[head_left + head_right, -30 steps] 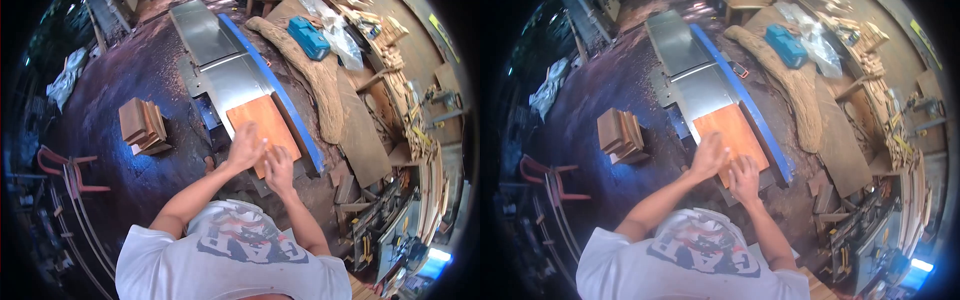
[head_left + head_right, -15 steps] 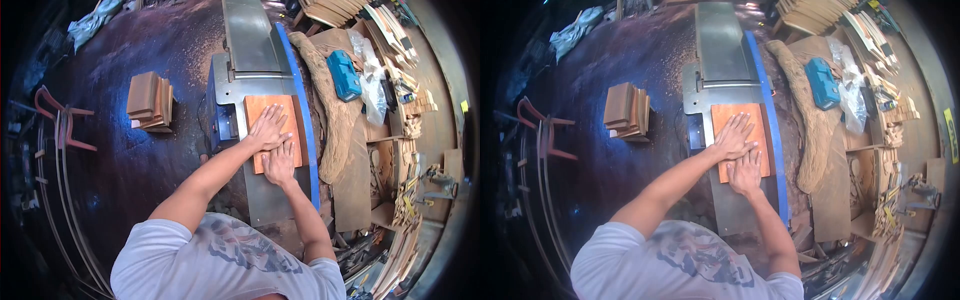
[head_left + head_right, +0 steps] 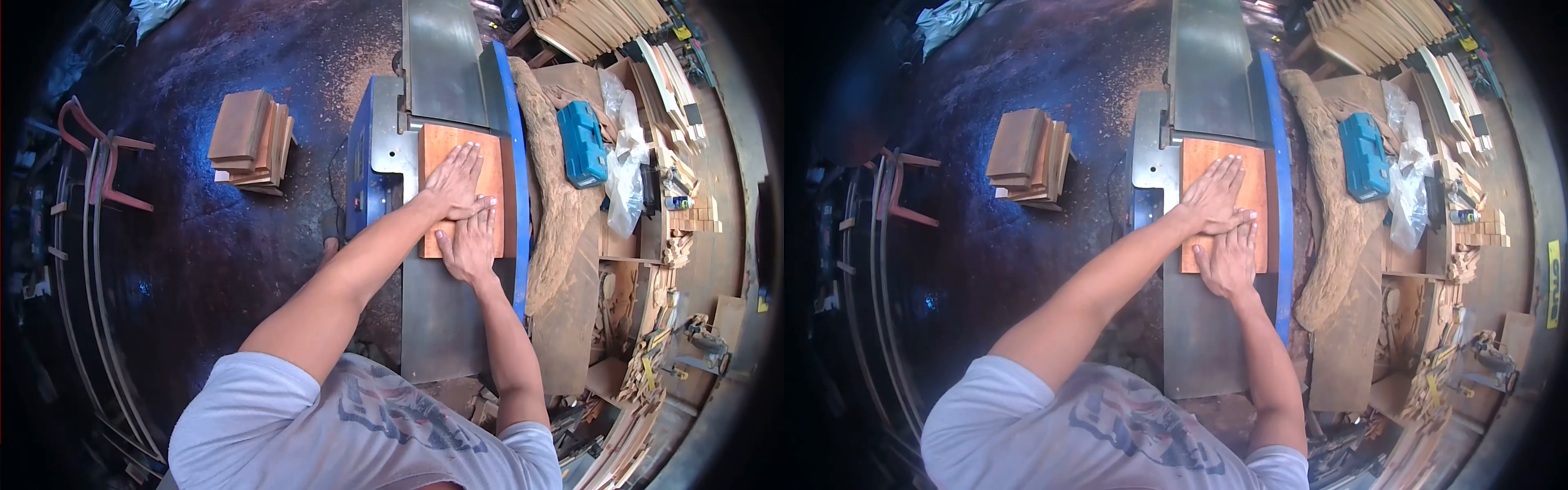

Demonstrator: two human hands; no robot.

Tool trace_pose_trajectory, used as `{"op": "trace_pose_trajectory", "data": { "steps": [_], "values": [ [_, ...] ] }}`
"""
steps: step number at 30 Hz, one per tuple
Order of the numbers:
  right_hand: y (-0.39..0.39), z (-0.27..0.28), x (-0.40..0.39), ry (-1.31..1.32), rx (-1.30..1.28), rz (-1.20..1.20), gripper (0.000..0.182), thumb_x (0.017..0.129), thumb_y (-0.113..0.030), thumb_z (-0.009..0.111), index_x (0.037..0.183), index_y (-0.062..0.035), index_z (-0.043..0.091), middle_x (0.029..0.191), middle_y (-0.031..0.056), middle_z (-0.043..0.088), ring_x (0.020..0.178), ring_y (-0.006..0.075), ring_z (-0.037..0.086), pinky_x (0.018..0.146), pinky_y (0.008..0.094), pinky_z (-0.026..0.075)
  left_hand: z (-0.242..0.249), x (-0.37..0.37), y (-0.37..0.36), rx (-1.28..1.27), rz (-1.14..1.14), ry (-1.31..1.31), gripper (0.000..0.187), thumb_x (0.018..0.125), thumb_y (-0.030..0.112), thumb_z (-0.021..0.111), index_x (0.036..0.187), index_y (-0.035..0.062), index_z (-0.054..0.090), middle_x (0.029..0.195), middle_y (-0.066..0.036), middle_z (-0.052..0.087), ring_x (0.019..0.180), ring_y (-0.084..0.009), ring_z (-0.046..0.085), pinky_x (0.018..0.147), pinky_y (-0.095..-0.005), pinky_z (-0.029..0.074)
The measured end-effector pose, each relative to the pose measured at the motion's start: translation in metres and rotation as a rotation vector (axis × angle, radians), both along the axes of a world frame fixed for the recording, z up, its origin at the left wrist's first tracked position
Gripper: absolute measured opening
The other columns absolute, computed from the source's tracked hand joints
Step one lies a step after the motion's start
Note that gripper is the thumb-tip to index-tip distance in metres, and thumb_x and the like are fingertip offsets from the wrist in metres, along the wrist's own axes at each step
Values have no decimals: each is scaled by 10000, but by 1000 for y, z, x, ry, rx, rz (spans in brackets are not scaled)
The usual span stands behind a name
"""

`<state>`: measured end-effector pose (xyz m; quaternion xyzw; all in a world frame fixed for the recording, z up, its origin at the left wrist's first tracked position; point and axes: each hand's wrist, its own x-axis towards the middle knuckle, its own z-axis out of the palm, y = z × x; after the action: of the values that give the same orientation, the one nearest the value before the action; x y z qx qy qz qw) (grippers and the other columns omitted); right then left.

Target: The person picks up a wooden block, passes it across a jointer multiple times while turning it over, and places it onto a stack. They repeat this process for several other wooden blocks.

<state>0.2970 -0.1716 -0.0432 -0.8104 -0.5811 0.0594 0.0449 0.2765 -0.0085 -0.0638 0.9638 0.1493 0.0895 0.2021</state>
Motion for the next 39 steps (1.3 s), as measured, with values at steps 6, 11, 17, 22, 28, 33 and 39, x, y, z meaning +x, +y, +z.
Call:
{"op": "trace_pose_trajectory", "data": {
  "steps": [6,11,17,22,28,33,39],
  "values": [
    [6,-7,5,-57,73,19,762,993,-484,529,1409,151,470,1455,428,429,1448,566,302,1253,619,127,2,3,6,-4,-1,17,993,999,669,398,1571,-131,256,1682,-292,187,1588,-387,136,1310,-460,91],
    [12,-1,8,-14,60,6,780,990,-480,539,1441,149,439,1493,423,392,1469,559,279,1254,618,125,4,7,12,16,-9,49,993,1000,670,390,1574,-128,251,1684,-292,180,1590,-386,132,1309,-461,91],
    [16,0,9,-8,75,6,815,985,-476,553,1483,148,386,1542,421,331,1498,560,229,1259,612,111,1,10,16,32,-8,50,999,1003,677,374,1581,-125,233,1689,-288,168,1594,-380,115,1308,-469,79],
    [19,1,11,3,72,-3,816,983,-479,555,1482,145,391,1541,424,331,1504,565,206,1261,609,110,5,11,19,18,-19,69,1001,1005,684,362,1583,-123,230,1691,-286,160,1597,-376,100,1309,-470,70],
    [25,1,14,6,72,-9,797,980,-476,556,1471,136,417,1542,422,331,1507,567,197,1264,602,106,3,15,24,37,-11,67,1009,998,693,359,1588,-115,229,1697,-277,157,1598,-374,105,1309,-469,61],
    [28,-2,18,9,83,-6,791,976,-492,559,1458,125,445,1540,411,345,1509,560,197,1266,599,103,6,17,28,40,-10,85,1012,991,694,366,1588,-113,236,1698,-274,158,1596,-375,112,1308,-468,62],
    [34,0,21,7,43,-21,836,976,-509,562,1514,104,377,1585,363,314,1526,530,184,1271,599,94,4,21,35,53,-14,86,1017,987,698,373,1586,-113,241,1697,-274,162,1596,-374,116,1308,-468,63]
  ]
}}
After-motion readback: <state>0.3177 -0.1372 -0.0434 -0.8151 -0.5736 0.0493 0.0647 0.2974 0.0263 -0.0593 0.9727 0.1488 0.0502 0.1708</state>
